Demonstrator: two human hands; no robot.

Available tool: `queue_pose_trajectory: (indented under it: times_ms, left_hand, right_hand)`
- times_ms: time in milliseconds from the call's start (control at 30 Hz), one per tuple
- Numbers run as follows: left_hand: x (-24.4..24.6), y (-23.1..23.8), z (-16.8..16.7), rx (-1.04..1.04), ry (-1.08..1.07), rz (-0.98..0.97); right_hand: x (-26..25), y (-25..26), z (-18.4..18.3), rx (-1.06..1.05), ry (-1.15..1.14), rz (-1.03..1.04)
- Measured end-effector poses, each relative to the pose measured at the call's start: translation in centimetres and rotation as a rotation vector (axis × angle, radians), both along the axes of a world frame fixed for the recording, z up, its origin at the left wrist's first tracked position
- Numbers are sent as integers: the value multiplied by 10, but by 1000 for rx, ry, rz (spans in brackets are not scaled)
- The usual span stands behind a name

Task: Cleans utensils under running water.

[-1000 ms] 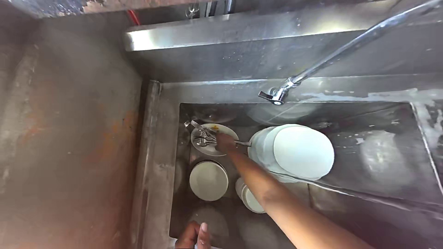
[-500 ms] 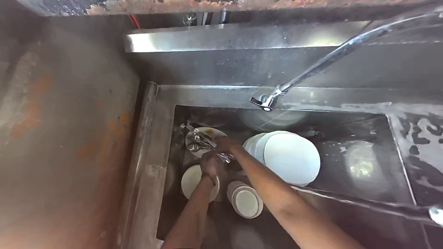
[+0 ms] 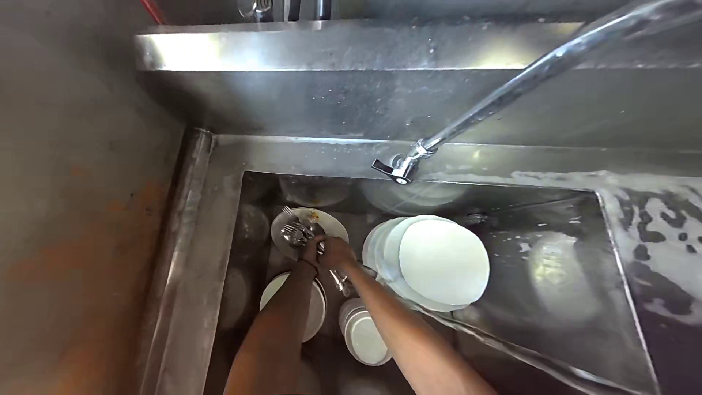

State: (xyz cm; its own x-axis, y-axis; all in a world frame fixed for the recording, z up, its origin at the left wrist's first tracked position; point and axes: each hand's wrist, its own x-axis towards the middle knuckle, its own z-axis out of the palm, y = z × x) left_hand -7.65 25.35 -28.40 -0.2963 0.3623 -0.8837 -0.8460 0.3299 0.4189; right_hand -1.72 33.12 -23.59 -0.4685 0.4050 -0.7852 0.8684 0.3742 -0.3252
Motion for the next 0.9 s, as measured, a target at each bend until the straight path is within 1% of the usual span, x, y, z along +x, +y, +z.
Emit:
queue_pose_trajectory:
  times_ms: [67, 100, 167, 200, 267, 333, 433, 500, 567, 633, 667, 733, 767, 833, 900]
  left_hand:
    - [7, 4, 30, -1, -4, -59]
    - [10, 4, 39, 15, -4, -74]
    - [20, 2, 55, 104, -22, -104]
    - [27, 0, 69, 174, -45, -118]
    - [42, -4, 116, 317, -101, -129]
    - [60, -10, 161, 409, -100, -157]
    - [90, -15, 212, 478, -49, -182]
    - [108, -18, 239, 498, -2, -206]
    - [123, -19, 260, 517, 28, -236]
    - [136, -22, 273, 523, 43, -267]
    - [142, -23, 279, 526, 55, -278]
    - [152, -24, 290, 532, 71, -284]
    - [157, -24, 296, 530, 82, -277]
    - [164, -23, 306, 500, 139, -280]
    - [170, -23, 310, 464, 276, -332]
  right_hand:
    - [13, -6, 20, 32, 37, -73]
    - [19, -7, 32, 50, 49, -99]
    - [34, -12, 66, 59, 69, -156]
    - [43, -15, 89, 68, 84, -174]
    - [62, -23, 136, 90, 118, -215]
    - [84, -36, 183, 128, 112, -281]
    - [119, -51, 238, 163, 102, -380]
    - [145, -57, 268, 174, 116, -369]
    - [172, -57, 293, 213, 116, -278]
    - [199, -53, 309, 259, 150, -198]
    - [213, -49, 312, 299, 209, -201]
    - [235, -39, 309, 392, 378, -309]
    - [241, -34, 307, 388, 428, -392]
    - [241, -24, 298, 242, 546, -588]
    - [227, -21, 286, 24, 692, -762]
